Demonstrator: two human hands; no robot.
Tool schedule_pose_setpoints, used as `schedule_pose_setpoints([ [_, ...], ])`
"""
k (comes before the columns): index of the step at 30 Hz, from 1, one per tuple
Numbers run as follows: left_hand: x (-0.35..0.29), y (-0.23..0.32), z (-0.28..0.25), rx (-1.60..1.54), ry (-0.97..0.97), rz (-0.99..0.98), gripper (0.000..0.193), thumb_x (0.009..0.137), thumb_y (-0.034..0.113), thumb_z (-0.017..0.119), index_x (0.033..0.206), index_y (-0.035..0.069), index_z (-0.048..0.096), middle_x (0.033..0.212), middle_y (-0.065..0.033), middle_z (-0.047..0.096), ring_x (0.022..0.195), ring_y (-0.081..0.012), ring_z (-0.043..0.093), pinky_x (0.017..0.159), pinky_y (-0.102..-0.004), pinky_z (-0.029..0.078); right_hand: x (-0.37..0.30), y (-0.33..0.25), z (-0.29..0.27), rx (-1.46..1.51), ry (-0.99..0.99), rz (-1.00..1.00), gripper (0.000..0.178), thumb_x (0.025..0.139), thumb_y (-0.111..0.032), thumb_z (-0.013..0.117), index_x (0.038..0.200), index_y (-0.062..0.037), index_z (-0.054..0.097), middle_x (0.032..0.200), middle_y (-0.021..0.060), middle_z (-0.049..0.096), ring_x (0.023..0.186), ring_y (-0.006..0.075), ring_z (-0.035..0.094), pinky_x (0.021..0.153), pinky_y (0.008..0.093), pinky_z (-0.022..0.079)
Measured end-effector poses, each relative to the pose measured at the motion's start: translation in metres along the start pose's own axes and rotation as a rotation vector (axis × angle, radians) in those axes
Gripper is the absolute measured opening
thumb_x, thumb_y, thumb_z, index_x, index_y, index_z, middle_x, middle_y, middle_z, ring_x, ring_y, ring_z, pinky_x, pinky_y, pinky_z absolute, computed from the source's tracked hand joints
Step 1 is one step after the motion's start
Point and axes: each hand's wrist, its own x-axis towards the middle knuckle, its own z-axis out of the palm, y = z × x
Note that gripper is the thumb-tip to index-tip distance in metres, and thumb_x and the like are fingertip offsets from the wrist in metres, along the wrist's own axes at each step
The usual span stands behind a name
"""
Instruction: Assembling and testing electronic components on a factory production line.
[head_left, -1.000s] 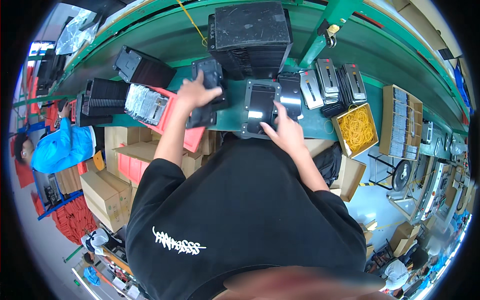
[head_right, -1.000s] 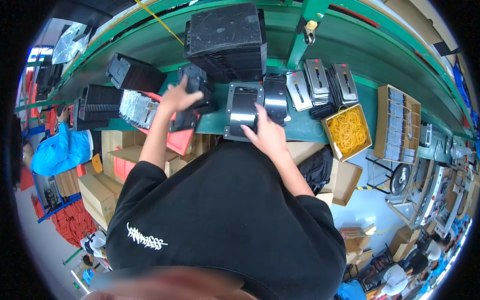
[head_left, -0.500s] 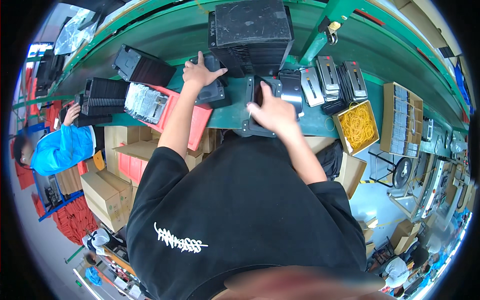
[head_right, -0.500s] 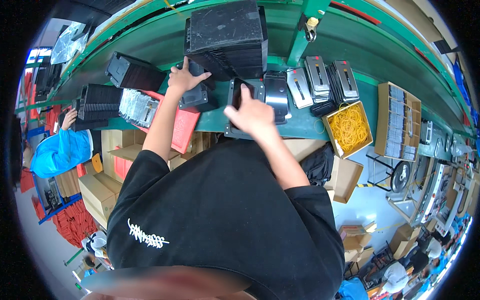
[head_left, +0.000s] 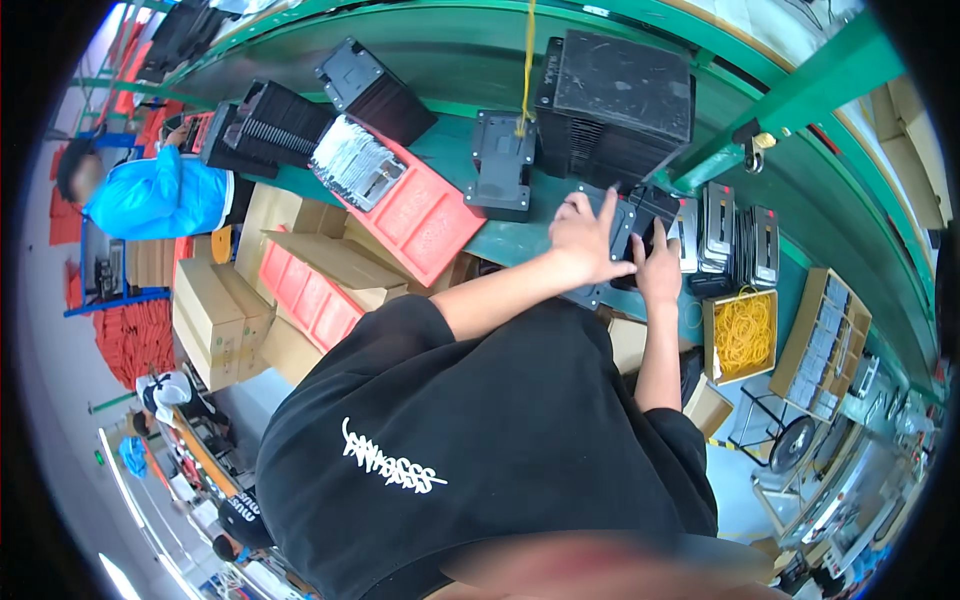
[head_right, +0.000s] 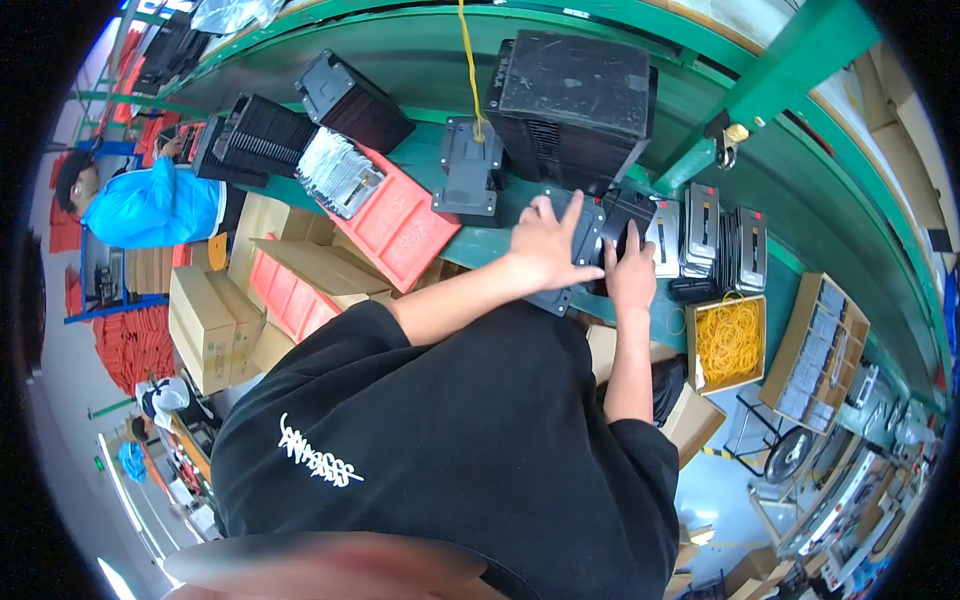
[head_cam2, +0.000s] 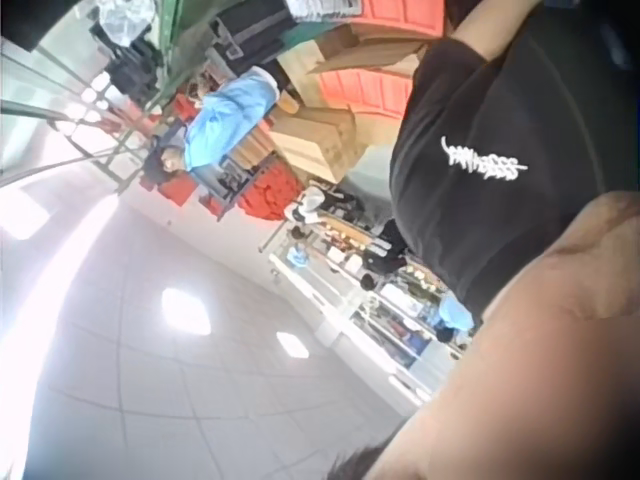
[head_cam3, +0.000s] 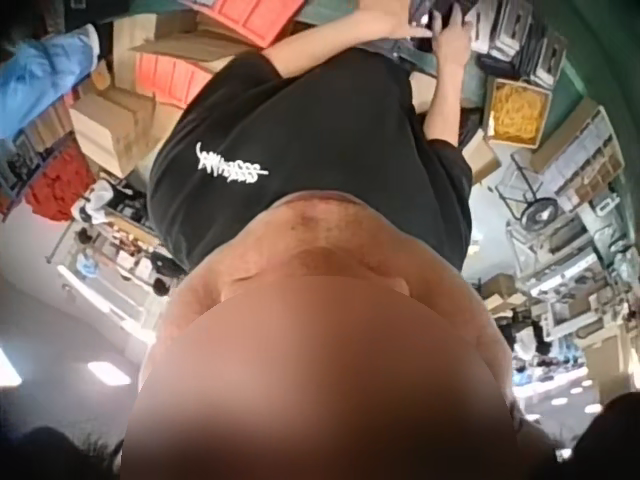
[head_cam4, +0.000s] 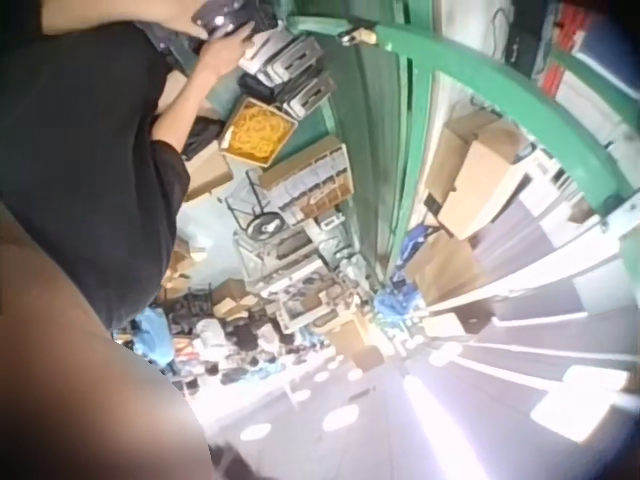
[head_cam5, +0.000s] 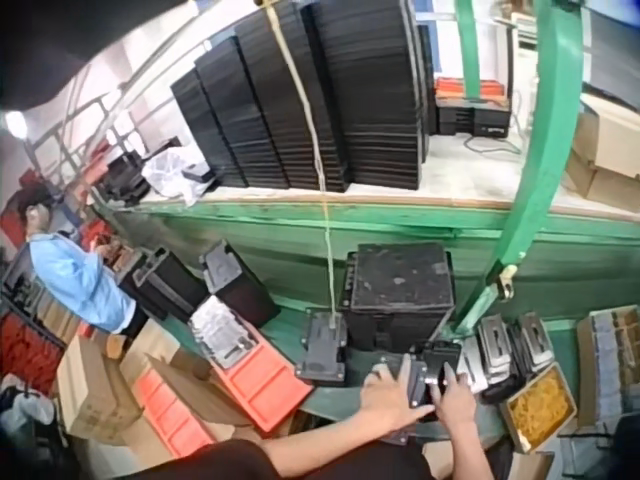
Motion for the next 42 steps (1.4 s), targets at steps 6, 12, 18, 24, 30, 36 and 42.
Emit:
schedule_pose_setpoints([
  [6,0.009,0.024,0.002,0.259,-0.041,-0.039,0.124,0.069,0.083,0.063,0.162,0.017,0.015,0.134,-0.033,0.04,0.096,-0.0395,0.052,0.069,-0.0454,0.051,-0.027,0.041,0.02,0.172,0.271,-0.414,0.049,0.089,-0.007,0.063,0.138,-0.0064,0.053,0.122,0.0209,0.057,0.105,0.0379,0.062,0.087,0.045,0.054],
  [12,0.018,0.016,0.013,0.226,-0.073,-0.131,0.121,0.07,0.081,0.064,0.162,0.018,0.015,0.132,-0.0356,0.038,0.096,-0.0378,0.051,0.065,-0.043,0.049,-0.093,0.002,-0.002,0.678,-0.213,-0.434,0.044,0.08,0.002,0.065,0.124,0.001,0.055,0.117,0.017,0.058,0.09,0.0273,0.063,0.074,0.0351,0.054],
  [18,0.021,0.008,0.015,0.155,-0.022,-0.047,0.12,0.07,0.078,0.066,0.162,0.019,0.017,0.131,-0.0364,0.039,0.099,-0.039,0.051,0.07,-0.0452,0.048,-0.1,0.004,0.028,0.668,-0.146,-0.399,0.053,0.076,-0.008,0.076,0.125,-0.0013,0.055,0.119,0.0157,0.06,0.084,0.0224,0.063,0.064,0.0324,0.053],
  [24,0.02,-0.007,0.022,0.018,0.102,0.012,0.117,0.067,0.07,0.073,0.159,0.017,0.024,0.125,-0.0346,0.042,0.103,-0.0434,0.054,0.08,-0.0492,0.05,-0.094,0.005,0.026,0.415,-0.152,-0.439,0.065,0.072,-0.028,0.088,0.121,-0.0017,0.056,0.112,0.0148,0.062,0.075,0.0271,0.064,0.067,0.0372,0.053],
  [30,0.02,-0.017,0.023,-0.161,0.158,0.098,0.113,0.065,0.063,0.077,0.156,0.015,0.031,0.117,-0.0313,0.044,0.103,-0.0459,0.054,0.084,-0.0516,0.051,-0.093,0.001,0.017,0.412,-0.126,-0.461,0.062,0.072,-0.03,0.087,0.118,-0.0019,0.058,0.115,0.0154,0.062,0.091,0.0318,0.065,0.079,0.0403,0.053],
  [36,0.016,-0.01,0.004,-0.22,0.058,0.029,0.111,0.066,0.063,0.074,0.157,0.017,0.028,0.122,-0.0363,0.043,0.11,-0.0508,0.054,0.094,-0.052,0.049,-0.091,0.008,0.03,0.408,0.135,-0.627,0.06,0.07,-0.027,0.089,0.116,-0.0019,0.059,0.116,0.0145,0.061,0.103,0.0342,0.063,0.086,0.0416,0.053],
  [42,0.014,-0.074,-0.02,-0.592,-0.125,0.01,0.107,0.073,0.063,0.071,0.158,0.017,0.028,0.133,-0.0429,0.04,0.125,-0.0524,0.049,0.104,-0.0521,0.044,-0.094,0.014,0.024,0.432,0.069,-0.559,0.066,0.072,-0.032,0.088,0.121,-0.0015,0.057,0.116,0.0143,0.061,0.096,0.0337,0.065,0.081,0.0423,0.054],
])
